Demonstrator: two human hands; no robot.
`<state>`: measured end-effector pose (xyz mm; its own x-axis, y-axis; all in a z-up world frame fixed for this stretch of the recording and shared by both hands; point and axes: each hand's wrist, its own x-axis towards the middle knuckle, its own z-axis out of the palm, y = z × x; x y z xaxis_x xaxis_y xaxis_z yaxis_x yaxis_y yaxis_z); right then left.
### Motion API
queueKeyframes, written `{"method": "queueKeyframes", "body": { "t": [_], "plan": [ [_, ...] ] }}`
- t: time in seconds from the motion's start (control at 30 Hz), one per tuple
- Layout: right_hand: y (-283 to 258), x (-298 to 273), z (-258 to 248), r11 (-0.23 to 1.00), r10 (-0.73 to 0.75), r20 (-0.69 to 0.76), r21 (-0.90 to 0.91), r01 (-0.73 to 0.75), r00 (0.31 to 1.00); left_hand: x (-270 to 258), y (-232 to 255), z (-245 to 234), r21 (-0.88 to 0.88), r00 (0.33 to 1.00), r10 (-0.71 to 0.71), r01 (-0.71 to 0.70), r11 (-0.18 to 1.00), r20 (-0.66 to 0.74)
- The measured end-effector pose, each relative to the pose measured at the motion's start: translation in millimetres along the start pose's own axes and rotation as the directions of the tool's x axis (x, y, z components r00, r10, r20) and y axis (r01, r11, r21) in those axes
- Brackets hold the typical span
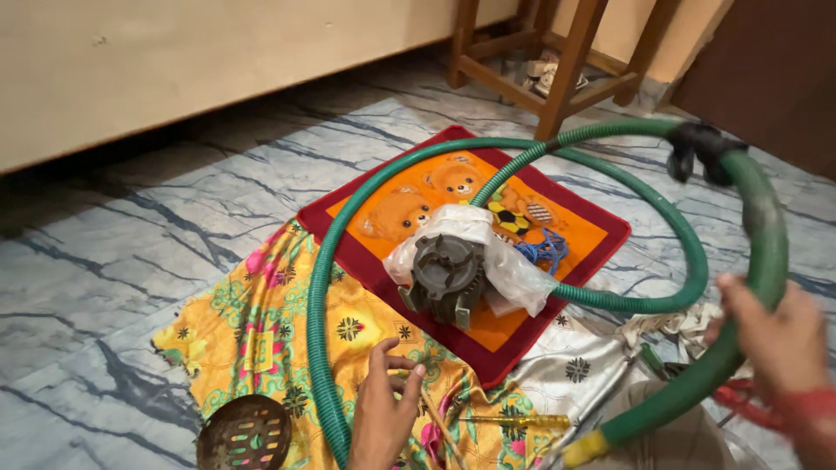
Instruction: The person sits on the floor and uses a screwdriver to remove screws from a dark cylindrical device, then wipes the device with a cloth and uses pliers to adjust a component. The device remains on a colorful mat with a green hose nearby.
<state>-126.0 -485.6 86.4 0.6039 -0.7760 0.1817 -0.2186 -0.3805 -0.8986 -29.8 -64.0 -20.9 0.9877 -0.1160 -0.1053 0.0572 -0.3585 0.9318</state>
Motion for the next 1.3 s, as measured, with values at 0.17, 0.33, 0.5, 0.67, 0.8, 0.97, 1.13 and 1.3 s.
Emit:
{"method": "queueKeyframes", "body": {
  "t": [0.17,0.33,0.5,0.67,0.8,0.97,1.13,1.3],
  "plan": [
    [-46.9,80.9,-7.3,0.996,-0.086,0.052,0.028,0.085,0.995,0.2,-1.5,-4.5,-0.036,0.999,-0.019,0.018,0.999,-0.028],
    [-62.6,129.2,-5.0,0.997,-0.037,0.111,-0.061,0.044,0.993,-0.2,-1.7,-4.9,-0.1,1.0,0.003,-0.005,0.995,-0.023],
    [-22.3,140.0,-6.2,0.991,0.026,0.135,-0.137,-0.007,0.99,11.5,-1.9,-3.4,-0.307,0.998,0.069,-0.069,0.949,-0.01],
    [18.2,136.9,-1.7,0.977,0.04,0.129,-0.215,-0.012,0.991,71.1,-6.8,-10.9,-0.5,0.995,0.06,-0.093,0.861,-0.081],
    [17.2,94.4,19.5,0.887,-0.184,0.031,-0.426,0.179,0.983,138.2,-14.6,-5.3,-0.418,0.992,0.069,-0.106,0.902,-0.102],
    [13.1,-32.6,152.9,0.87,-0.388,0.399,-0.14,0.473,0.831,230.9,-22.3,22.5,-0.425,0.967,0.251,-0.211,0.88,0.04],
    [-9.9,-110.5,244.9,0.936,-0.288,0.431,-0.06,0.346,0.855,269.4,-32.8,50.7,-0.284,0.939,0.127,-0.032,0.958,0.321],
    [-37.7,-125.1,245.6,0.985,-0.047,0.376,-0.134,0.104,0.925,233.0,-45.9,61.4,-0.39,0.949,0.184,-0.072,0.918,0.256]
  ]
}}
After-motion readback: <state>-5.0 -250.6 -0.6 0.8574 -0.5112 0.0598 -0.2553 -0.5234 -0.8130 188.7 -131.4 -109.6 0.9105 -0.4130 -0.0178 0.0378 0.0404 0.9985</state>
